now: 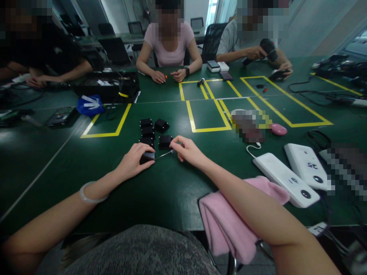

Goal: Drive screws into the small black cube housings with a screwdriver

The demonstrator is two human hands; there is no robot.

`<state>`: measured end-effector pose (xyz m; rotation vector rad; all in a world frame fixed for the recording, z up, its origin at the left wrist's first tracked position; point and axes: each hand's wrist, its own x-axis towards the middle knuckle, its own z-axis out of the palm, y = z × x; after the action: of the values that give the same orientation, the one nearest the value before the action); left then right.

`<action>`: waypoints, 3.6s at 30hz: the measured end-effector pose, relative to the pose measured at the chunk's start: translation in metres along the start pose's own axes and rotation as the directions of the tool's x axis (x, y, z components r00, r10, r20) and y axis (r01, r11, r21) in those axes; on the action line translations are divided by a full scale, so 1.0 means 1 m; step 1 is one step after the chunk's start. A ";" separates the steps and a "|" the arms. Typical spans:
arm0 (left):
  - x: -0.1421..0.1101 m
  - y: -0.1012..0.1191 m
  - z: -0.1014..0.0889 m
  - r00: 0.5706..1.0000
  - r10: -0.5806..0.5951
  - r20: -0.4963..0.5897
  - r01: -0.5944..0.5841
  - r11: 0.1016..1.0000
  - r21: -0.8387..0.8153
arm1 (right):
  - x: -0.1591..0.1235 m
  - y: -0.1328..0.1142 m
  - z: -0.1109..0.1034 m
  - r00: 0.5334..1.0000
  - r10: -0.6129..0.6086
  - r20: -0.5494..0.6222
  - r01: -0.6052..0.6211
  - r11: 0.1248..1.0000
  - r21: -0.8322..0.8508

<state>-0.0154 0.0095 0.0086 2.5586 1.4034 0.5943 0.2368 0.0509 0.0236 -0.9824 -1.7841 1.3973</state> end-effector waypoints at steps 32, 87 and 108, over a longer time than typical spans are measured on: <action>0.000 0.001 -0.001 1.000 -0.018 0.010 0.018 1.000 -0.003 | 0.000 0.001 0.000 1.000 -0.003 -0.018 0.003 1.000 -0.029; 0.000 0.000 -0.001 1.000 -0.009 0.005 0.009 1.000 -0.004 | 0.000 -0.001 0.001 1.000 -0.026 -0.009 0.026 1.000 -0.016; 0.000 0.000 -0.001 1.000 -0.001 -0.001 0.001 1.000 0.010 | 0.000 0.001 0.001 0.999 -0.038 -0.029 0.038 0.999 0.005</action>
<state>-0.0155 0.0095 0.0093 2.5656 1.4117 0.5901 0.2360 0.0505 0.0227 -0.9566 -1.7678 1.3577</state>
